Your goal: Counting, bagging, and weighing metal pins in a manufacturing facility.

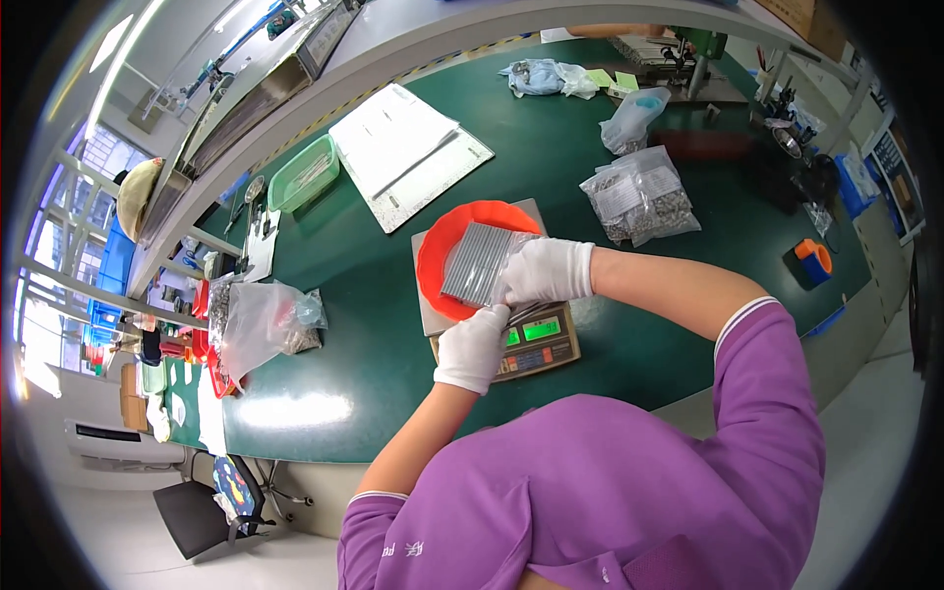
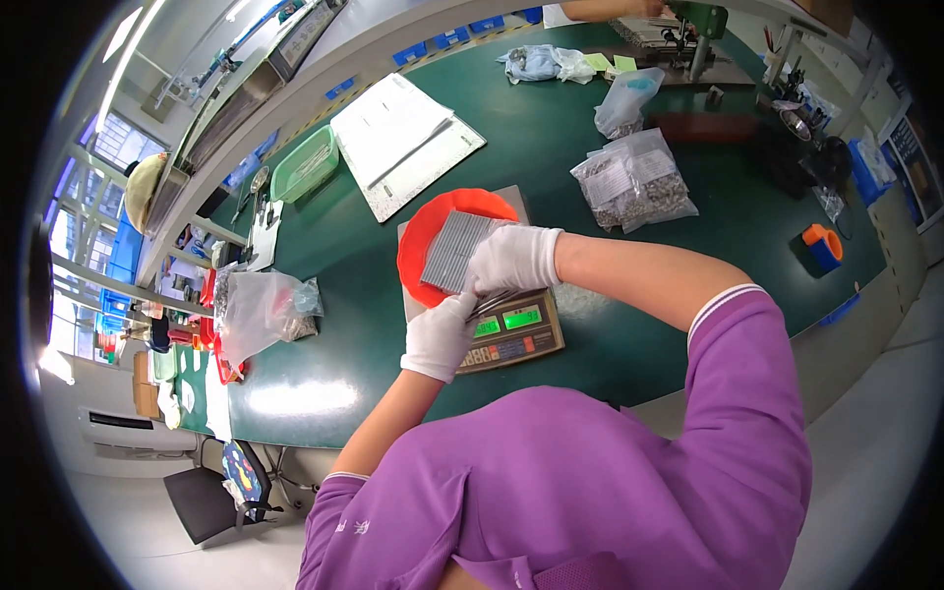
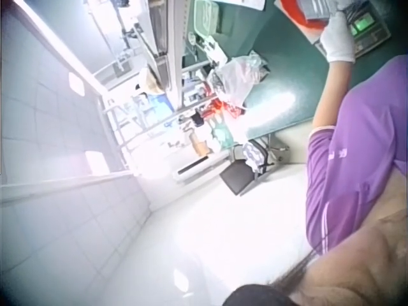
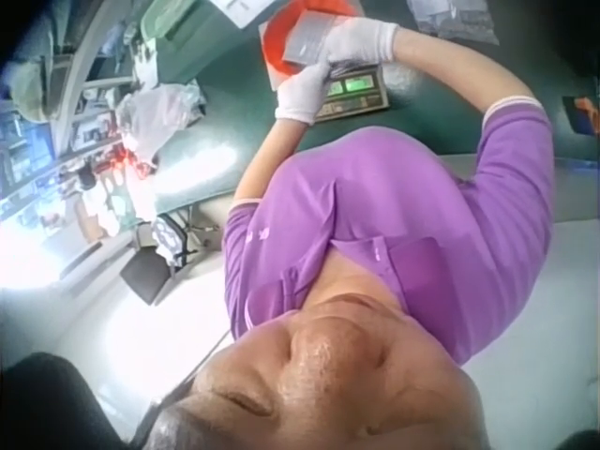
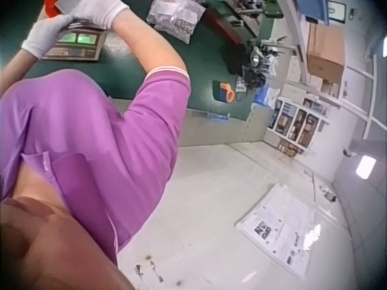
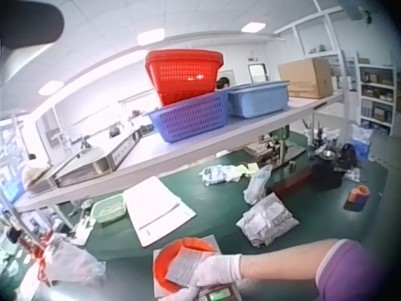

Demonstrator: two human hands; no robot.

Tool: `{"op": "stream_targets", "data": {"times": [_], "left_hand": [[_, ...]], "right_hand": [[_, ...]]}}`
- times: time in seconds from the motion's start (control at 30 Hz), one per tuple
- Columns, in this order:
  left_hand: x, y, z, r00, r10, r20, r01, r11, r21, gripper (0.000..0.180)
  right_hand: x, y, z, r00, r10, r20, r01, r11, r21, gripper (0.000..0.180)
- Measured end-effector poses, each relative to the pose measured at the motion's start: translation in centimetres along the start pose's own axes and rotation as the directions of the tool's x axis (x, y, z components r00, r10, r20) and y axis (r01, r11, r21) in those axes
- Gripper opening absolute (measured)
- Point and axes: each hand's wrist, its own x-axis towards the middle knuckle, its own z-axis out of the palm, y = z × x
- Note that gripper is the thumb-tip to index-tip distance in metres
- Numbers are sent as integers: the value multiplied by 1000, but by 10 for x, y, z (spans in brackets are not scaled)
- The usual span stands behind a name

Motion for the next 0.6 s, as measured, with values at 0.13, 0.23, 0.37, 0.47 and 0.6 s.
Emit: {"op": "stream_targets", "data": {"times": [0.13,0.23,0.37,0.47,0.6], "left_hand": [[3,-6,10,995,88,-48,-87,996,28,4],[4,-8,6,993,100,-64,-96,993,62,4],[5,-8,2,994,98,-54,-95,994,59,5],[5,-10,-2,1000,-17,-1,17,999,27,12],[6,-8,-3,1000,-5,-20,5,1000,5,7]], "right_hand": [[11,-4,8,989,116,92,-127,983,132,13],[22,-4,9,944,205,259,-206,978,-24,18],[37,4,33,916,273,294,-294,955,28,15],[33,8,14,954,151,258,-194,969,154,12],[31,8,5,963,139,230,-168,980,111,10]]}}
